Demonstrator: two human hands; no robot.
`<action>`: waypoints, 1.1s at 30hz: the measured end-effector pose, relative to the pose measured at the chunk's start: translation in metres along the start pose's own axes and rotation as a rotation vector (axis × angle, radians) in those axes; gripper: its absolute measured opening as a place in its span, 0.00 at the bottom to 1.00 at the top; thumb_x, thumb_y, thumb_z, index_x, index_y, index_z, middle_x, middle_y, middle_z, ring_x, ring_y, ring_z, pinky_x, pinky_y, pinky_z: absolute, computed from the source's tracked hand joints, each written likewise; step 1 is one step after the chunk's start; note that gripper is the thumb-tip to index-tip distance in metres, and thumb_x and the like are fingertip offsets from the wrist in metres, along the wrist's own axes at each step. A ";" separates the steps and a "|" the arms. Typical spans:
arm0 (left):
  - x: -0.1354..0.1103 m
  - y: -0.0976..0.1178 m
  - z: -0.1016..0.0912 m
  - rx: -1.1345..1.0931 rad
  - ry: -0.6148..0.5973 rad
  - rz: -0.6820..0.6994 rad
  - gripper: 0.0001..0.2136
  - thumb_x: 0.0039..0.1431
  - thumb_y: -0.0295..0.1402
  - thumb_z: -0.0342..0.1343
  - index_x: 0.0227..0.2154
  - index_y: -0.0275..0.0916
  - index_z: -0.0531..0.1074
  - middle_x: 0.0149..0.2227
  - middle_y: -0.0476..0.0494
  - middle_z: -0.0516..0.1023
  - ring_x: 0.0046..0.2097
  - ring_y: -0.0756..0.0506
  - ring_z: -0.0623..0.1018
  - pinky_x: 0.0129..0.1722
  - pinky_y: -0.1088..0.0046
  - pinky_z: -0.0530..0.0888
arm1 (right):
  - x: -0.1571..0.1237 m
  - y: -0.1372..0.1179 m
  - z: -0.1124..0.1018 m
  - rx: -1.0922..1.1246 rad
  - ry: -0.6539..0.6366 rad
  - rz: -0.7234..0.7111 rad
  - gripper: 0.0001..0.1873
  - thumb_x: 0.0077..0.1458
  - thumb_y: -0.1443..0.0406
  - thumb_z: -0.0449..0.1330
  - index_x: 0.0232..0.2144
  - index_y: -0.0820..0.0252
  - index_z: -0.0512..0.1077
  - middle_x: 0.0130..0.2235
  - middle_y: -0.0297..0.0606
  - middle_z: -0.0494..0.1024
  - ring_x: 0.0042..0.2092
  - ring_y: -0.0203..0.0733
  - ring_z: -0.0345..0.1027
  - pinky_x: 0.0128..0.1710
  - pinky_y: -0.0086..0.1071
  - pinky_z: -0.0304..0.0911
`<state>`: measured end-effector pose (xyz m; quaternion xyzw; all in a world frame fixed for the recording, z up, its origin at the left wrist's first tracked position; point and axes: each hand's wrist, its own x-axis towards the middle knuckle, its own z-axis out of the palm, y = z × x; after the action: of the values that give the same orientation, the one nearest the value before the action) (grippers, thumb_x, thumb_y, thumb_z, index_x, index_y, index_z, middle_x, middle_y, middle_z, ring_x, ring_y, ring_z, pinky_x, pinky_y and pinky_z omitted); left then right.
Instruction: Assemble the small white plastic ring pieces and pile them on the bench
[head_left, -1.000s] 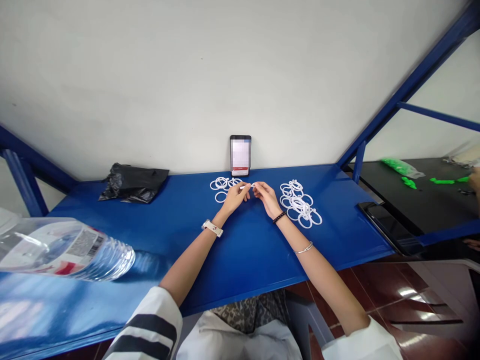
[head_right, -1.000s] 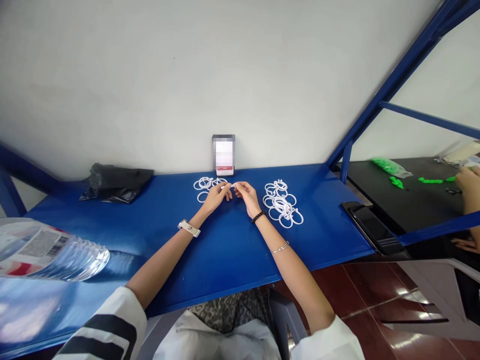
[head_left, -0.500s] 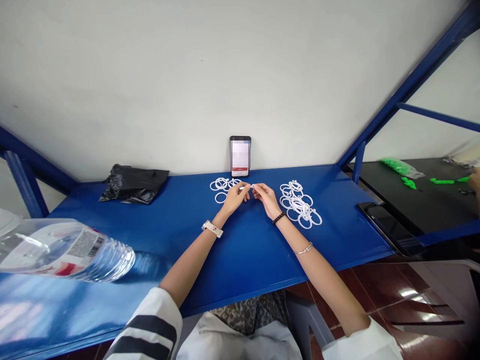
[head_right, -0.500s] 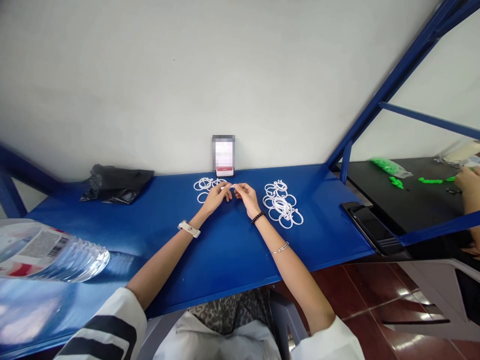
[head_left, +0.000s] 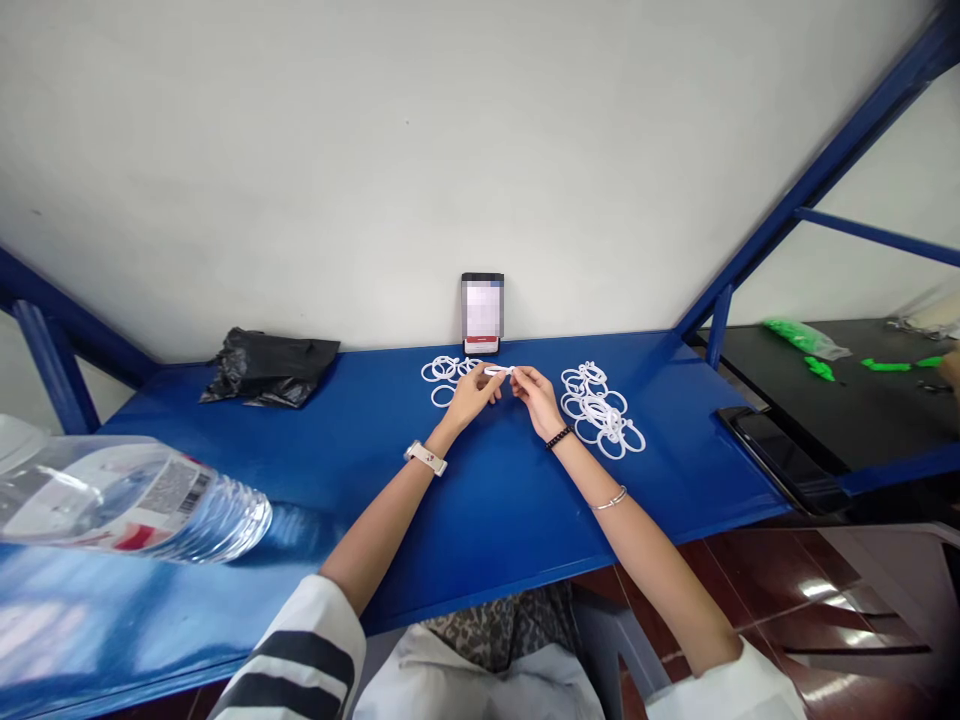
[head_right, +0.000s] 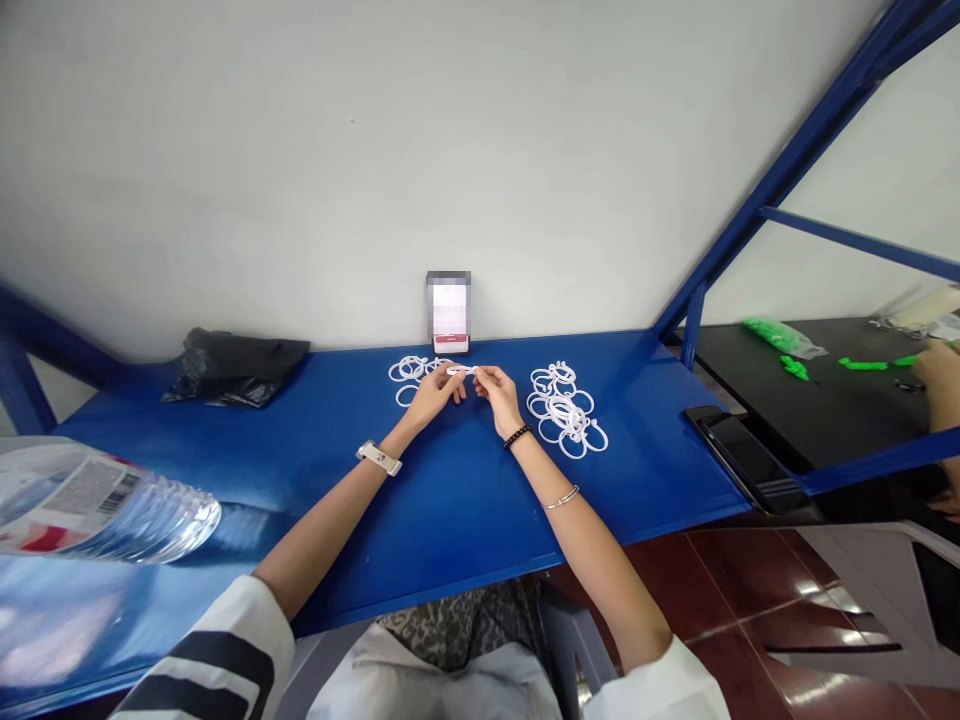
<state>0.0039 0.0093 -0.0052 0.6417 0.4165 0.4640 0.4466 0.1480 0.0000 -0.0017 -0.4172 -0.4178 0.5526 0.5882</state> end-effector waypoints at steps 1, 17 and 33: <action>0.000 -0.001 0.000 -0.003 -0.004 0.004 0.20 0.59 0.50 0.51 0.40 0.37 0.69 0.23 0.50 0.73 0.25 0.50 0.72 0.30 0.73 0.69 | 0.000 0.000 0.000 0.015 0.001 0.002 0.18 0.40 0.52 0.69 0.28 0.58 0.74 0.27 0.31 0.72 0.29 0.33 0.62 0.32 0.31 0.58; 0.004 -0.008 0.000 0.015 0.002 0.010 0.19 0.61 0.50 0.47 0.33 0.37 0.66 0.23 0.48 0.74 0.23 0.49 0.72 0.30 0.72 0.69 | -0.001 -0.003 0.000 0.003 -0.046 0.026 0.15 0.42 0.55 0.68 0.30 0.58 0.76 0.27 0.31 0.72 0.29 0.33 0.63 0.32 0.31 0.58; 0.002 -0.004 0.002 0.020 0.033 0.015 0.20 0.58 0.53 0.49 0.29 0.38 0.66 0.21 0.49 0.73 0.22 0.49 0.72 0.28 0.72 0.69 | -0.001 -0.004 -0.001 0.012 -0.040 0.026 0.14 0.41 0.56 0.68 0.28 0.58 0.75 0.26 0.31 0.72 0.29 0.33 0.63 0.32 0.31 0.59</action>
<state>0.0056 0.0122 -0.0085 0.6416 0.4235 0.4737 0.4297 0.1497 -0.0011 0.0015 -0.4079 -0.4210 0.5708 0.5750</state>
